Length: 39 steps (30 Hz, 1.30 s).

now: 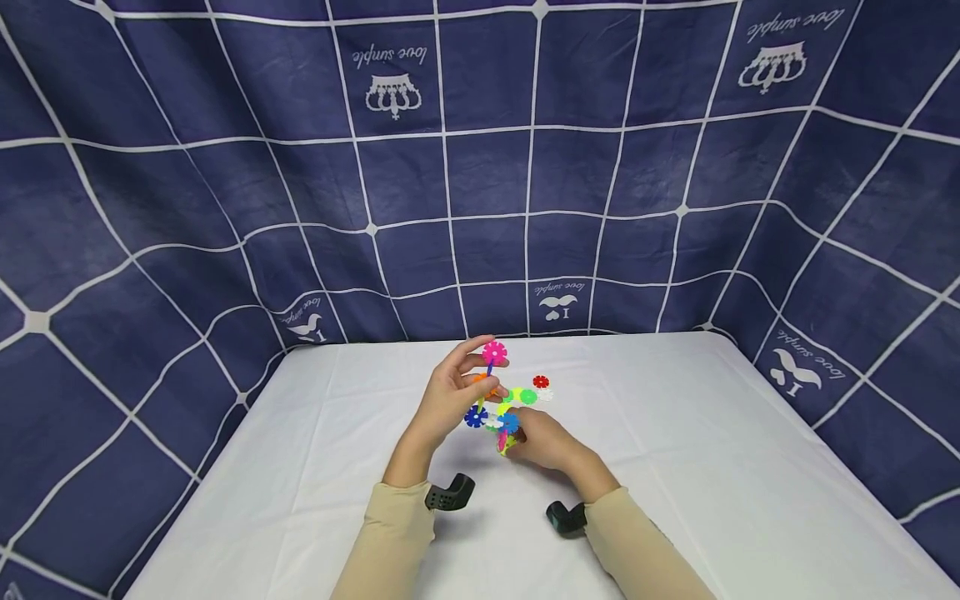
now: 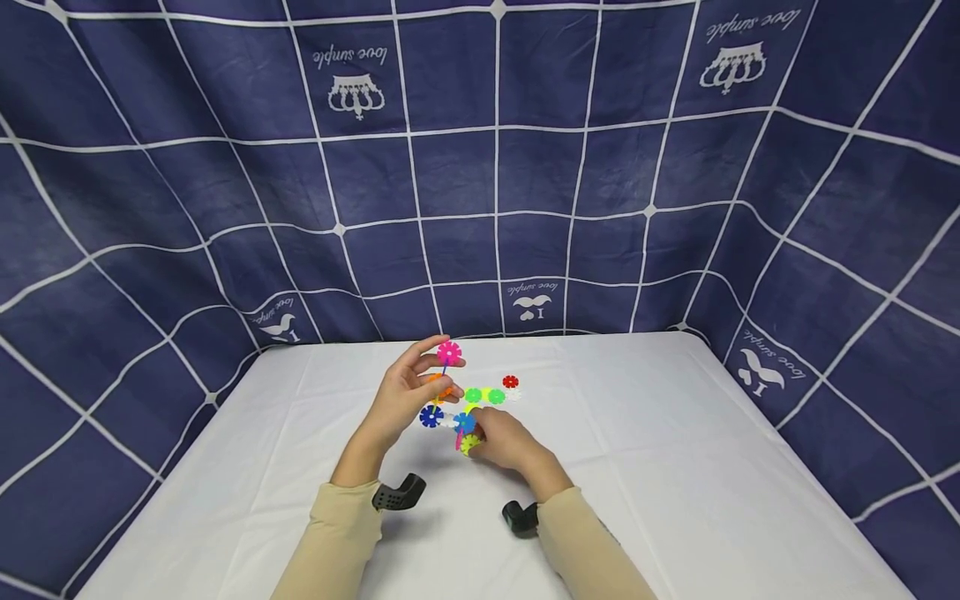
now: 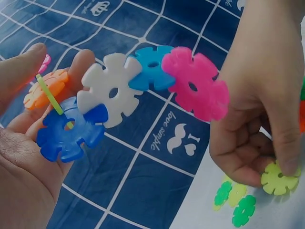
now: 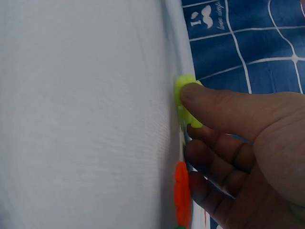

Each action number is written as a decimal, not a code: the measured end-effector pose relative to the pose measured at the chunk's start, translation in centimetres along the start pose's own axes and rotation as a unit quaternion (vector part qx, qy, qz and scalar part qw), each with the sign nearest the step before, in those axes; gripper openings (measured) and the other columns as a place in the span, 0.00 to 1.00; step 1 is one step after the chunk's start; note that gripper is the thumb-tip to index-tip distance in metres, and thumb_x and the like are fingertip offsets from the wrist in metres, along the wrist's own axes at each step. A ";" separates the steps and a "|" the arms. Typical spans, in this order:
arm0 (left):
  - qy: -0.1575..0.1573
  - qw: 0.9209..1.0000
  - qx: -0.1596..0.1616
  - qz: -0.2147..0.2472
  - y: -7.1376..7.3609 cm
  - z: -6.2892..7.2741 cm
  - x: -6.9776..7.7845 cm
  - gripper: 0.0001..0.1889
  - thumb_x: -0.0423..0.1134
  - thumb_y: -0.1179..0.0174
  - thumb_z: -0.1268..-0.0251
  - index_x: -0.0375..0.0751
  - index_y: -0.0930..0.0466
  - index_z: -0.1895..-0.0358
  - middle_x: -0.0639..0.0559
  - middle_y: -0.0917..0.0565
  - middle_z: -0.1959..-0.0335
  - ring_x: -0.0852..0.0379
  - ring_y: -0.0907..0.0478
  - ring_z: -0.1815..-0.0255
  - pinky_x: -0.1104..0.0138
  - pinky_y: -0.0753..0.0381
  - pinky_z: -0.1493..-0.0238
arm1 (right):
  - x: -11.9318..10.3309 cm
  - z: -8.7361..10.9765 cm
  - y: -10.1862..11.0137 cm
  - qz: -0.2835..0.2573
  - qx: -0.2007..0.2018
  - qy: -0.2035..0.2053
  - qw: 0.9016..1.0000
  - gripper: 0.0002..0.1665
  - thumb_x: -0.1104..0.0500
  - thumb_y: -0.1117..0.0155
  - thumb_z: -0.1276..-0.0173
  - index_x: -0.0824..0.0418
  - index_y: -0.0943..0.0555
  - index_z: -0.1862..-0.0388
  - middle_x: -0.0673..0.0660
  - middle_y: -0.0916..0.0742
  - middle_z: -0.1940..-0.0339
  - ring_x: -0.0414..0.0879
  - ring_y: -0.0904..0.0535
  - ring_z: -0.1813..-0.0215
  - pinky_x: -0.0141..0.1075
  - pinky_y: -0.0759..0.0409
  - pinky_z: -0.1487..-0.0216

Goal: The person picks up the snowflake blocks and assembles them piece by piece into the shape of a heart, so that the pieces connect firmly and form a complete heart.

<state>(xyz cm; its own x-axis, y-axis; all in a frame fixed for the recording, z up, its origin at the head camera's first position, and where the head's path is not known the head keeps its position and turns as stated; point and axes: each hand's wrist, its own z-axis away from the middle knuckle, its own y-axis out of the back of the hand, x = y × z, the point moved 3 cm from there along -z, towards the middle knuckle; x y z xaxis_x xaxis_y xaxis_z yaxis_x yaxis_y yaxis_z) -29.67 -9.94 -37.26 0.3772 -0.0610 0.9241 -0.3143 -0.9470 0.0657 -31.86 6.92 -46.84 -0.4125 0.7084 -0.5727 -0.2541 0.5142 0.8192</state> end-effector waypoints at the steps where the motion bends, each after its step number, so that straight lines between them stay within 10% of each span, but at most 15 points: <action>1: -0.003 1.000 -0.002 0.001 0.0 0.0 0.0 0.31 0.28 0.38 0.33 0.54 0.31 0.30 0.35 0.19 0.45 0.49 0.11 0.63 0.58 0.12 0.54 | 0.1 0.0 0.1 -0.007 -0.002 0.005 1.000 0.15 0.59 0.25 0.41 0.56 0.22 0.60 0.49 0.22 0.73 0.42 0.28 0.69 0.34 0.27 0.66; 17: -0.009 0.999 -0.010 -0.037 -0.2 0.0 -0.1 0.27 0.31 0.41 0.29 0.56 0.30 0.30 0.37 0.15 0.47 0.33 0.16 0.59 0.65 0.13 0.51 | 0.4 0.9 4.5 -0.110 0.109 0.061 0.986 0.03 0.61 0.32 0.32 0.56 0.19 0.62 0.51 0.16 0.69 0.40 0.23 0.68 0.30 0.21 0.64; 28: 0.011 0.999 -0.017 -0.043 -0.3 0.1 -0.3 0.26 0.32 0.41 0.29 0.52 0.30 0.30 0.36 0.16 0.49 0.46 0.17 0.71 0.67 0.16 0.70 | -1.0 2.0 7.6 -0.226 0.193 0.053 0.953 0.10 0.62 0.39 0.27 0.59 0.23 0.49 0.66 0.13 0.68 0.48 0.19 0.76 0.32 0.17 0.70; 39: 0.033 0.997 -0.017 -0.074 -0.7 0.0 -0.5 0.25 0.33 0.38 0.31 0.53 0.27 0.32 0.37 0.14 0.50 0.32 0.20 0.70 0.71 0.21 0.74 | -1.9 2.8 9.3 -0.274 0.236 0.093 0.928 0.22 0.65 0.34 0.31 0.63 0.21 0.38 0.71 0.14 0.67 0.47 0.19 0.76 0.31 0.16 0.70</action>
<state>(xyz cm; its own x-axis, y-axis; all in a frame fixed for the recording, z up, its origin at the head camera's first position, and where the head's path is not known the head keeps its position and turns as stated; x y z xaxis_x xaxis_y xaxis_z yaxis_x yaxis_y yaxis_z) -29.62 -9.27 -37.82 0.3642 0.0993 0.9260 -0.2892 -0.9331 0.2138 -31.01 11.66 -38.25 -0.4892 0.2054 -0.8477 -0.0765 0.9580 0.2762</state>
